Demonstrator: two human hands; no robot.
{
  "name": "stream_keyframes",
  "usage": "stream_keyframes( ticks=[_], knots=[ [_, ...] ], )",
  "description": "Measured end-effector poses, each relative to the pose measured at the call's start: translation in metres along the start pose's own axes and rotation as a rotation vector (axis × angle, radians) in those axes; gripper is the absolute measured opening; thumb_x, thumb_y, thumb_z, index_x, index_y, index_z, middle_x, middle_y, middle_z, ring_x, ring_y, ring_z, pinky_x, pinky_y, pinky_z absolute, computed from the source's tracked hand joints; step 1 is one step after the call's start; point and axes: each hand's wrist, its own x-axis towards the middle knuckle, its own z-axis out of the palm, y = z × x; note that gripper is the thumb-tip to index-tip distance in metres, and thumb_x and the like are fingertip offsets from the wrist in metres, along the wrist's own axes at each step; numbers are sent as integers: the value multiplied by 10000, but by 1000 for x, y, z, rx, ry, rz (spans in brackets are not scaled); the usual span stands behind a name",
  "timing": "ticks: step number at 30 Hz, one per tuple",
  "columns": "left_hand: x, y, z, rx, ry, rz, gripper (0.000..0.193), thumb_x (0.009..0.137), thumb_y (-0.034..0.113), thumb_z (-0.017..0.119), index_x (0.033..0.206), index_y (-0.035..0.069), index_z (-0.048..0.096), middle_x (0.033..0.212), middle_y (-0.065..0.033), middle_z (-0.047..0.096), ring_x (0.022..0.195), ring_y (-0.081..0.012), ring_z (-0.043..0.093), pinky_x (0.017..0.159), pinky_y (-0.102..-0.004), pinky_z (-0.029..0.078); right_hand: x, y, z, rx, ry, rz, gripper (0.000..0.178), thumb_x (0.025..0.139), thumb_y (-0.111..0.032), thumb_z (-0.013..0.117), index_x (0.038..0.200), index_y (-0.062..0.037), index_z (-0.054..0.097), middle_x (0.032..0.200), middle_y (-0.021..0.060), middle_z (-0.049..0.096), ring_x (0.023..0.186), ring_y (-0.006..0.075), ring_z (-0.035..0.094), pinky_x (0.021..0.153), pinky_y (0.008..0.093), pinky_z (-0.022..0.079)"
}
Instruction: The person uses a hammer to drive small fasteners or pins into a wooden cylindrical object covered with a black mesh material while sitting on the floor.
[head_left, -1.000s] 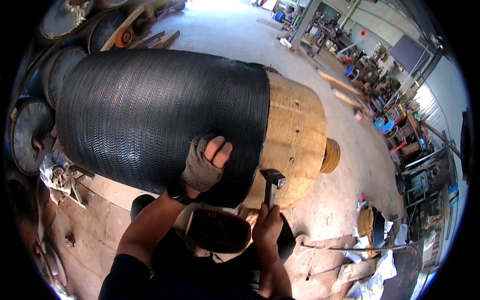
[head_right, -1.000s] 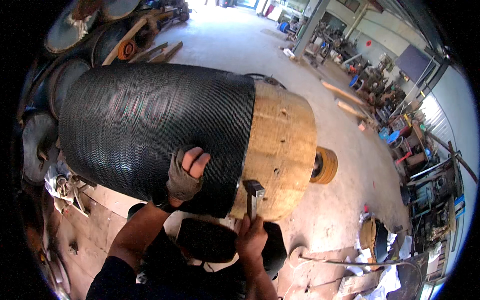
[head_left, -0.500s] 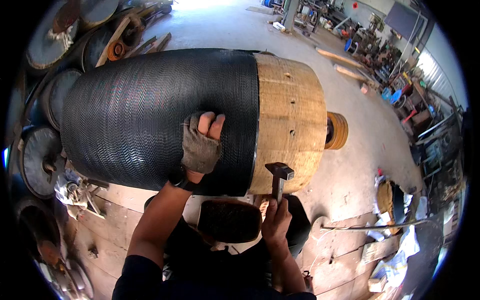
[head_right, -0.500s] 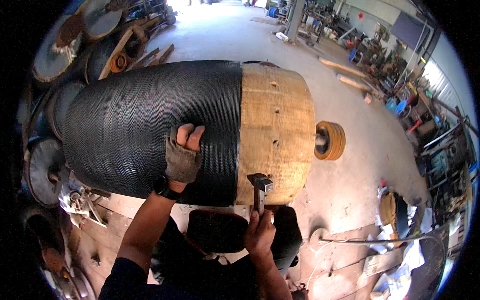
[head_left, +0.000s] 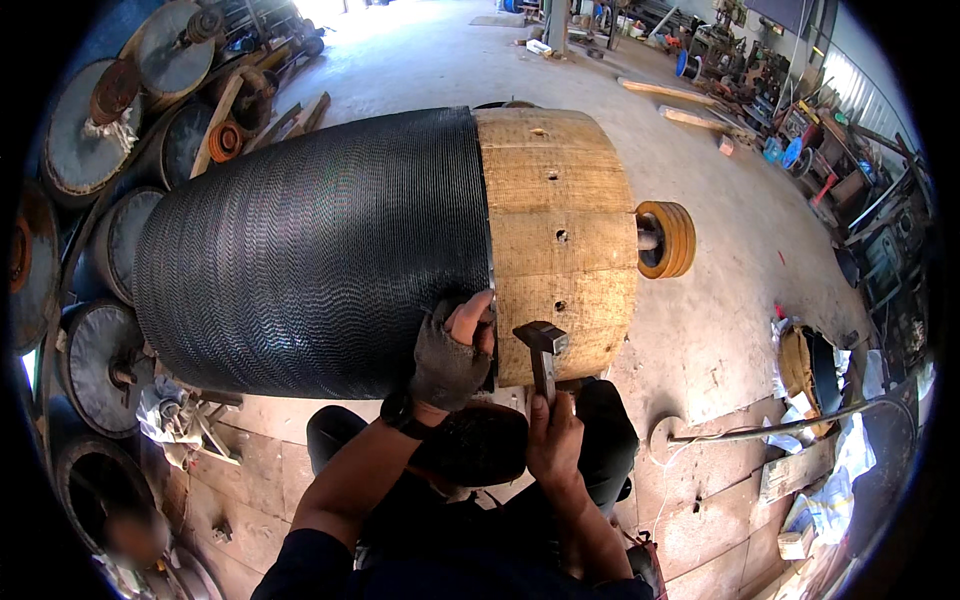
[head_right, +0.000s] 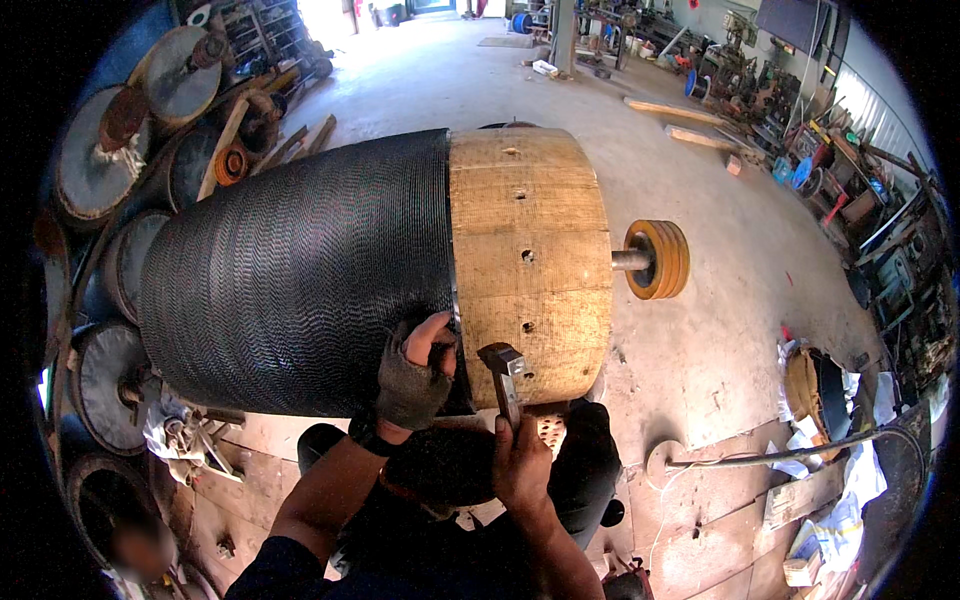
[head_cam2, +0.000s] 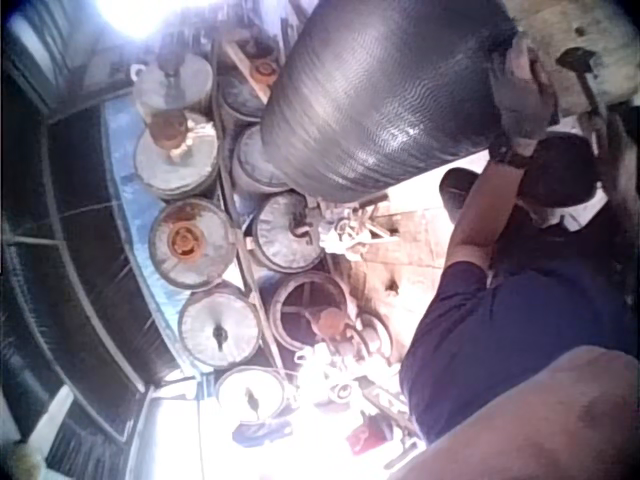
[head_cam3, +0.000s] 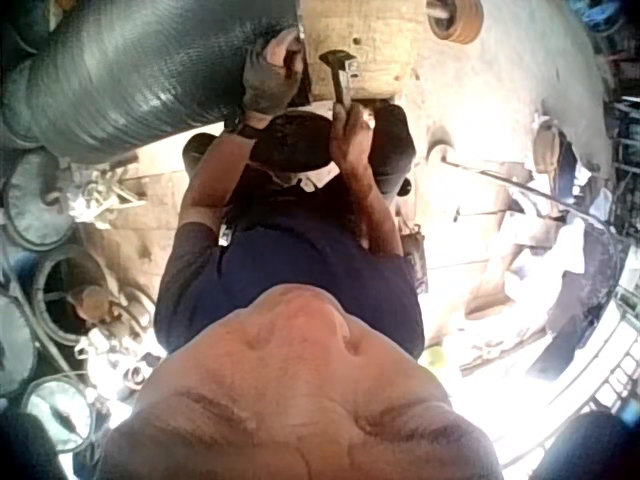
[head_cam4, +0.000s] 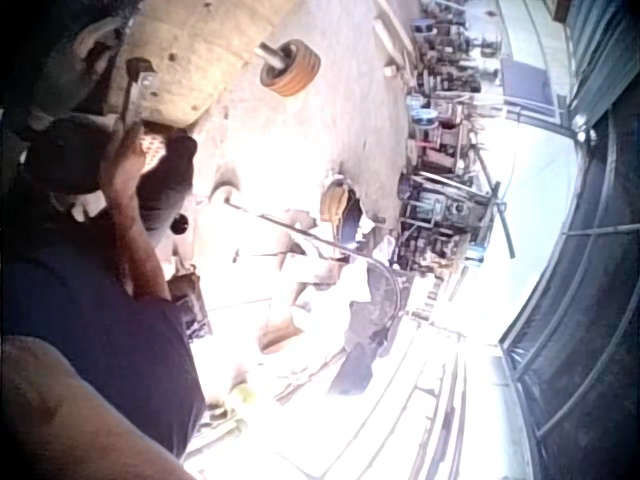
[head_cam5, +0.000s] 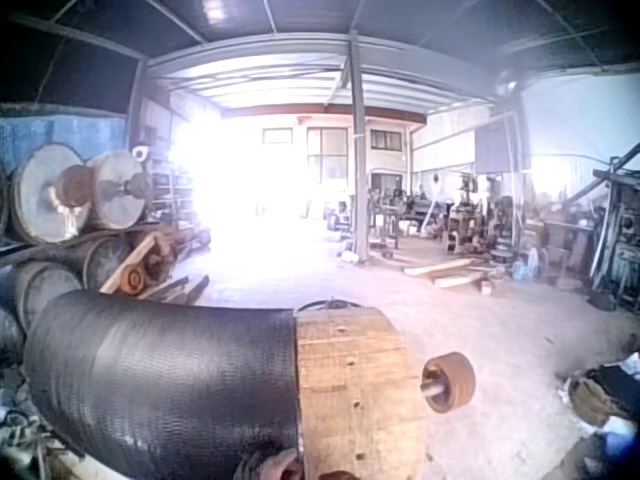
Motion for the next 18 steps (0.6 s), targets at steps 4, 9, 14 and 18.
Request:
stream_keyframes(
  ticks=[4,9,14,18],
  knots=[
    [11,5,-7,-54,-44,-77,520,826,-35,662,1325,45,544,992,-124,687,929,-311,678,784,-422,539,6,-9,0,-14,-7,-16,258,1039,-231,539,924,0,522,698,245,588,644,460,602,549,483,445],
    [18,4,-6,-12,-62,-106,531,809,-34,679,1314,47,536,968,-107,683,906,-302,678,746,-407,543,11,-14,1,-8,-32,-21,251,1031,-217,548,929,11,524,712,255,592,660,472,600,551,491,442],
    [24,7,4,22,-36,-124,576,799,-3,698,1339,55,505,899,-85,650,817,-290,647,704,-399,522,17,-15,2,-23,-37,-53,239,1030,-211,550,959,16,532,730,248,606,656,457,615,553,467,457],
    [25,11,10,8,-24,-163,635,763,1,673,1358,44,456,886,-106,624,830,-337,599,739,-470,471,20,-25,-2,2,-1,-69,231,1026,-209,557,1031,21,549,746,235,621,666,432,641,571,439,480]
  ],
)
